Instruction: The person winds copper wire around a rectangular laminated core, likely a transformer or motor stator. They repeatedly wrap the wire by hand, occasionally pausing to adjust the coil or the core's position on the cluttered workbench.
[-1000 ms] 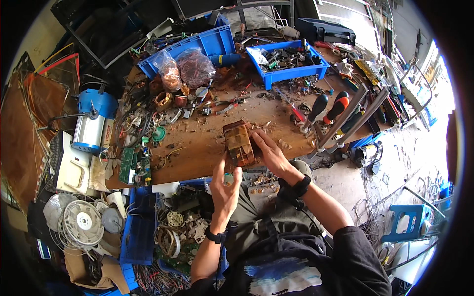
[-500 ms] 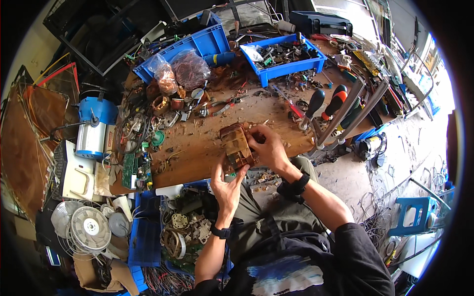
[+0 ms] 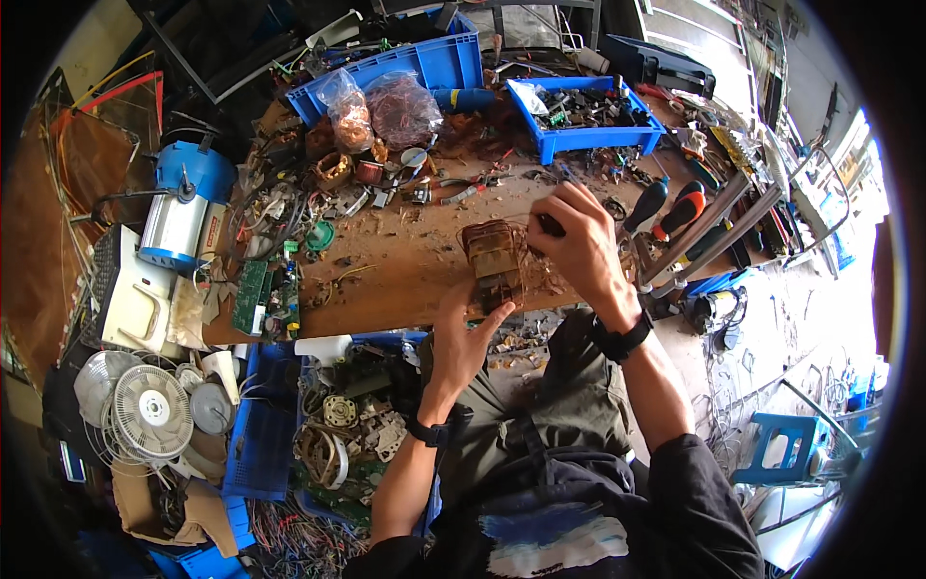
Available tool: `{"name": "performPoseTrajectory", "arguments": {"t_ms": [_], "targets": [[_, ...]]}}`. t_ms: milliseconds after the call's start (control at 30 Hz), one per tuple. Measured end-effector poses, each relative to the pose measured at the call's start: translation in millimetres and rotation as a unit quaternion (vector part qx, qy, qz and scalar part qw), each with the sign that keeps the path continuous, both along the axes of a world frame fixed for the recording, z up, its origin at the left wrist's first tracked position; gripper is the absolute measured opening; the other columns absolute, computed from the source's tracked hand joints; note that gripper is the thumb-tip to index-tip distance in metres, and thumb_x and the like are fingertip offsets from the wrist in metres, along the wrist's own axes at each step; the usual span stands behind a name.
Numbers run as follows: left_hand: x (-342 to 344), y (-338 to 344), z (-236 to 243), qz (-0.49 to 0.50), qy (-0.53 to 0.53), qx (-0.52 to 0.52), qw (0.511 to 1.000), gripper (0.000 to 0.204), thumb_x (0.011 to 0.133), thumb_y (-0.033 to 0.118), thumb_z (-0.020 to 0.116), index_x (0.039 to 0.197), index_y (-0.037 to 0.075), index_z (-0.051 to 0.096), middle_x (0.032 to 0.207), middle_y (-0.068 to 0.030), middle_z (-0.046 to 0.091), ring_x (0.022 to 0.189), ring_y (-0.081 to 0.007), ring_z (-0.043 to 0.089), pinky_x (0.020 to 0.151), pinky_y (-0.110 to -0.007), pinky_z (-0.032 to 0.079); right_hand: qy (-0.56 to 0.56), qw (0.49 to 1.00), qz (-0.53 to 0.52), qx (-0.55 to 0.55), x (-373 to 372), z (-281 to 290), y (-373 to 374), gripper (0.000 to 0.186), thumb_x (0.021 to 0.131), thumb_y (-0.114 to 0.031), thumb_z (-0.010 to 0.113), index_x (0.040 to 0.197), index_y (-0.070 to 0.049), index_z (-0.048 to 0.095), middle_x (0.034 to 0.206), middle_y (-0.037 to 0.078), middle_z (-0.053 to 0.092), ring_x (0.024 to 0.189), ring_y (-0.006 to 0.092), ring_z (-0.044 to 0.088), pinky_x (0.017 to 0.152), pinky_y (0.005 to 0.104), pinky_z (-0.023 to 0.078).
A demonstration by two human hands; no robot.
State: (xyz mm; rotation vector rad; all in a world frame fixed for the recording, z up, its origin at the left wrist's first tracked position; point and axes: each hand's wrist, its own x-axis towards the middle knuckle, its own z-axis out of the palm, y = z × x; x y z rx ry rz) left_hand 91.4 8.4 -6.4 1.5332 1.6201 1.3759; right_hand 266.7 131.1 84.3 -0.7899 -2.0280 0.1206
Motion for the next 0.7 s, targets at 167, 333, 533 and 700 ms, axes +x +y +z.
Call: {"name": "performPoseTrajectory", "arguments": {"t_ms": [167, 333, 533, 700], "targets": [[3, -6, -11, 0.026, -0.019, 0.031, 0.999, 0.038, 0.092, 0.021, 0.084, 0.12, -0.001, 0.07, 0.11, -0.0104, 0.076, 0.104, -0.0192, 0.07, 0.094, -0.037, 0.053, -0.019, 0.989, 0.08, 0.124, -14, 26, 0, 0.025, 0.075, -0.006, 0.08, 0.099, -0.004, 0.071, 0.095, 0.007, 0.061, 0.091, 0.0283, 0.06, 0.079, 0.0398, 0.056], [5, -2, -23, 0.048, -0.071, 0.046, 0.995, 0.07, 0.087, 0.026, 0.09, 0.138, -0.005, 0.052, 0.121, -0.016, 0.067, 0.111, -0.0229, 0.067, 0.098, -0.038, 0.052, -0.079, 0.959, 0.179, 0.204, -39, 38, -3, 0.037, 0.071, -0.013, 0.077, 0.106, -0.004, 0.068, 0.103, 0.007, 0.06, 0.098, 0.0275, 0.059, 0.08, 0.0385, 0.058], [9, 4, -37, 0.067, 0.048, 0.162, 0.983, 0.064, 0.096, 0.029, 0.08, 0.14, -0.002, 0.046, 0.131, -0.0157, 0.06, 0.124, -0.0244, 0.061, 0.1, -0.038, 0.054, -0.108, 0.912, 0.315, 0.239, -61, 0, -40, 0.043, 0.069, -0.014, 0.072, 0.111, -0.005, 0.069, 0.108, 0.008, 0.059, 0.108, 0.0297, 0.061, 0.083, 0.0395, 0.06], [4, -1, -55, 0.024, -0.082, 0.124, 0.989, 0.053, 0.094, 0.025, 0.076, 0.135, 0.001, 0.052, 0.137, -0.0147, 0.058, 0.129, -0.0268, 0.059, 0.105, -0.041, 0.051, -0.146, 0.902, 0.365, 0.176, -44, -48, -61, 0.046, 0.075, -0.019, 0.067, 0.118, -0.004, 0.068, 0.126, 0.011, 0.061, 0.129, 0.0343, 0.057, 0.108, 0.0452, 0.054]]}}
